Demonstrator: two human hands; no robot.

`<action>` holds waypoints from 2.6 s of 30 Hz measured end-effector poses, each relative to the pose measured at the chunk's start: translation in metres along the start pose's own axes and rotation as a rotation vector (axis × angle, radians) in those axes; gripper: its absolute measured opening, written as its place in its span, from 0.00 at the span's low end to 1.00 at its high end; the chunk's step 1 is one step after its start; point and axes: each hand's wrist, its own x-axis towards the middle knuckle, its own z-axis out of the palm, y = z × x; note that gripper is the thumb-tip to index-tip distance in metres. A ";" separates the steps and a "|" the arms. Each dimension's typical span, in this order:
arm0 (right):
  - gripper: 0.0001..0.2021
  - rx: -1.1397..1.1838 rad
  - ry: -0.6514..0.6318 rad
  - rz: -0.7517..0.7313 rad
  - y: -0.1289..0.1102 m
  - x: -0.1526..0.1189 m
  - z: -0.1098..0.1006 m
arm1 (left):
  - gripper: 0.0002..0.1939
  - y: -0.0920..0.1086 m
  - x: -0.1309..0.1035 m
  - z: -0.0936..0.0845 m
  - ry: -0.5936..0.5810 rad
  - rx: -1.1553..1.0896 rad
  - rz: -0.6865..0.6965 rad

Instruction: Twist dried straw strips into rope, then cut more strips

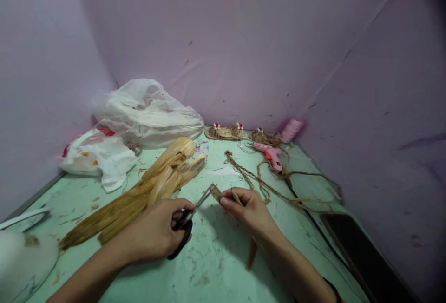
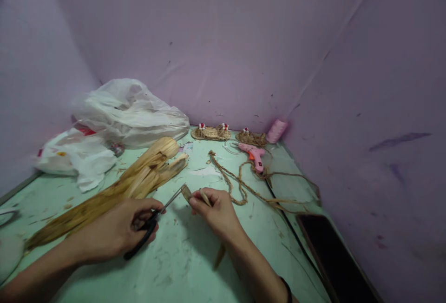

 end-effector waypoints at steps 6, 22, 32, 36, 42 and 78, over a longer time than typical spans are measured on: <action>0.12 0.188 -0.005 0.007 0.006 0.000 -0.007 | 0.11 0.003 -0.001 -0.002 -0.035 0.004 0.043; 0.16 0.090 -0.200 -0.038 0.009 0.001 -0.004 | 0.09 0.013 -0.004 0.003 -0.121 -0.317 -0.044; 0.16 0.321 -0.215 0.002 0.008 -0.001 -0.003 | 0.20 0.013 -0.001 -0.005 -0.001 -0.416 -0.168; 0.12 0.597 -0.218 0.106 0.004 -0.003 -0.004 | 0.20 0.012 -0.001 -0.008 0.070 -0.430 -0.115; 0.10 0.832 -0.318 0.242 -0.005 -0.006 -0.004 | 0.27 0.014 0.004 0.005 0.295 -0.622 -0.123; 0.13 0.789 -0.322 0.316 0.001 -0.012 0.025 | 0.20 0.010 0.010 0.023 0.130 -0.753 -0.063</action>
